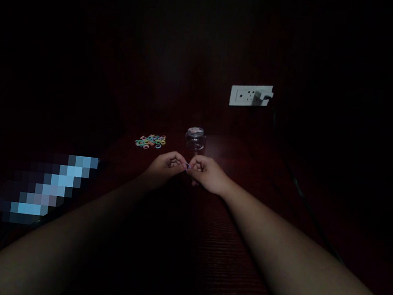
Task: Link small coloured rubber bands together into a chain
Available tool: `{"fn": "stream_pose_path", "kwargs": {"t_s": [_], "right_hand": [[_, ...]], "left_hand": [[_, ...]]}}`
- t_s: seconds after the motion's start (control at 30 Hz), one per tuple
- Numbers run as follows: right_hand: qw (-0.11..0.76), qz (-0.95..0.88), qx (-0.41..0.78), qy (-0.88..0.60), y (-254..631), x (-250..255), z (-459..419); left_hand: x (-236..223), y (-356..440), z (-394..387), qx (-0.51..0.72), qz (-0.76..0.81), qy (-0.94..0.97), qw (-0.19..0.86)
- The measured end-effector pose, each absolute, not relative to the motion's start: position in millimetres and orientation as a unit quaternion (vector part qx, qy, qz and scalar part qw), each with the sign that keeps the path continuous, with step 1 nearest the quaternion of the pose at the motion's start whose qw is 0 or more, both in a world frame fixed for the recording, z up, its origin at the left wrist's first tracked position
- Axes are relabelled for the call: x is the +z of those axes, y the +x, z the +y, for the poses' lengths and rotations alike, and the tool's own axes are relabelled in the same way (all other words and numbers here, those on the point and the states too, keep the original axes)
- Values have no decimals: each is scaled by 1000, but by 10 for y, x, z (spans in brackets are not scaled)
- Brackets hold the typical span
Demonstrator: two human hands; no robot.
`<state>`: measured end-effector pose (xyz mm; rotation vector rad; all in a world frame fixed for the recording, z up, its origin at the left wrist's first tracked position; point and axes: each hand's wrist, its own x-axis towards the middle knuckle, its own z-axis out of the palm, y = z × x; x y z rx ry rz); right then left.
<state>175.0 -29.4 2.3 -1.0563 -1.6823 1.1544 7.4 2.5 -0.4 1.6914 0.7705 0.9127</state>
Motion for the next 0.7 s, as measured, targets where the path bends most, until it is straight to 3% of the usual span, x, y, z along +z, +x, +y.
{"fn": "stream_pose_path", "kwargs": {"t_s": [0.7], "right_hand": [[406,-676,445,-424,1729,43,-304]], "left_hand": [[24,73,33,383,338,702,496]]}}
